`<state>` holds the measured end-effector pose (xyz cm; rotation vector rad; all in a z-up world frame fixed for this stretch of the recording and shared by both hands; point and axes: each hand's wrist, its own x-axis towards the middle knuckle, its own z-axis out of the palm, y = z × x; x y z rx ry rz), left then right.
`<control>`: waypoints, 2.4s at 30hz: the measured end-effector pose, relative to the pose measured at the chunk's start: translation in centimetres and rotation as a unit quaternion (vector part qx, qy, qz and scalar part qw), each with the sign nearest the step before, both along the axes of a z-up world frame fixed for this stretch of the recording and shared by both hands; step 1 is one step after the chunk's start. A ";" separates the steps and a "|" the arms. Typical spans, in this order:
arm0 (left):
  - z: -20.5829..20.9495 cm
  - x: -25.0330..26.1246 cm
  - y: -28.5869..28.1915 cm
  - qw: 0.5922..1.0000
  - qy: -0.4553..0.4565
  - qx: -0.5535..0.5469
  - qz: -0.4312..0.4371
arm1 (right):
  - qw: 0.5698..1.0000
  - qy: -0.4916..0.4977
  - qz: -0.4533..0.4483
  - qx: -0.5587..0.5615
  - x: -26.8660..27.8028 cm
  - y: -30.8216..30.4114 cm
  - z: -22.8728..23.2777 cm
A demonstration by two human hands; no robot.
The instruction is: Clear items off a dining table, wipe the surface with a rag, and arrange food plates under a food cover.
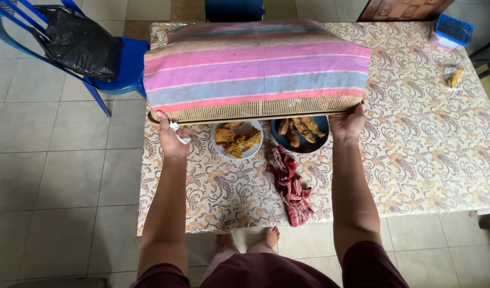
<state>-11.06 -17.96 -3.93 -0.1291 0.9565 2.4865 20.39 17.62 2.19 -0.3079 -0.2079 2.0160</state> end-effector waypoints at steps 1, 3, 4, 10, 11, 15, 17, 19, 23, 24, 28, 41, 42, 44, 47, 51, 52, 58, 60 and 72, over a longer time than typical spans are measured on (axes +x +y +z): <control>-0.6 -0.7 -0.5 1.000 -0.001 0.001 0.004 | 1.000 -0.001 0.004 0.001 -0.4 1.9 -2.3; -1.8 -2.0 -1.9 0.998 0.017 0.058 -0.011 | 0.986 0.124 0.080 0.082 -1.5 5.5 -6.8; -1.0 -2.1 -2.6 0.998 0.017 0.060 -0.006 | 0.985 0.124 0.085 0.082 -2.4 3.5 -4.2; 1.8 -4.1 -8.5 0.991 0.092 0.089 0.045 | 0.996 0.007 0.075 0.040 -8.8 -3.3 2.8; 2.2 -4.6 -9.7 0.988 0.107 0.097 0.057 | 0.994 0.005 0.093 0.049 -10.0 -3.5 3.0; 3.0 -7.1 -14.8 0.979 0.131 0.124 0.098 | 0.978 0.033 0.173 0.110 -15.0 -4.6 2.9; 3.4 -7.9 -17.3 0.977 0.131 0.125 0.115 | 0.975 0.042 0.188 0.114 -17.7 -5.0 2.1; 3.6 -8.7 -19.6 0.974 0.132 0.126 0.132 | 0.971 0.051 0.201 0.119 -19.8 -7.0 2.9; 2.7 -9.8 -22.8 0.972 0.127 0.117 0.157 | 0.979 -0.013 0.196 0.059 -22.8 -12.1 6.0; 2.2 -10.0 -23.2 0.973 0.118 0.111 0.162 | 0.980 -0.014 0.195 0.043 -23.5 -12.7 6.3; 0.8 -10.1 -22.6 0.977 0.099 0.086 0.170 | 0.980 -0.073 0.185 0.008 -25.5 -12.6 5.5; -4.9 -17.4 -8.7 0.988 0.089 0.047 0.115 | 0.976 -0.002 0.217 0.013 -34.0 5.3 -6.4; -5.8 -18.2 -7.4 0.989 0.091 0.042 0.104 | 0.982 -0.050 0.174 -0.052 -33.5 4.2 -3.8; -6.1 -19.1 -4.5 0.990 0.092 0.037 0.097 | 0.980 -0.088 0.172 -0.057 -33.4 5.4 -3.0; -7.7 -19.9 -0.8 0.993 0.082 0.037 0.078 | 0.982 -0.088 0.163 -0.047 -33.8 10.6 -7.6; -10.1 -20.3 3.1 0.996 0.058 0.035 0.052 | 0.987 -0.040 0.150 -0.047 -33.4 15.9 -12.5; -11.1 -20.4 3.6 0.997 0.054 0.033 0.051 | 0.987 -0.044 0.148 -0.049 -33.3 18.4 -15.5; -14.3 -19.9 5.4 0.998 0.063 0.022 0.000 | 0.960 -0.241 0.123 -0.075 -28.9 22.8 -23.4; -13.3 -19.3 5.9 0.998 0.067 0.009 -0.003 | 0.961 -0.220 0.148 -0.078 -31.0 16.7 -13.3; -18.8 -22.0 4.7 0.950 -0.044 -0.308 0.017 | 0.851 -0.437 0.280 0.079 -28.4 22.0 -18.9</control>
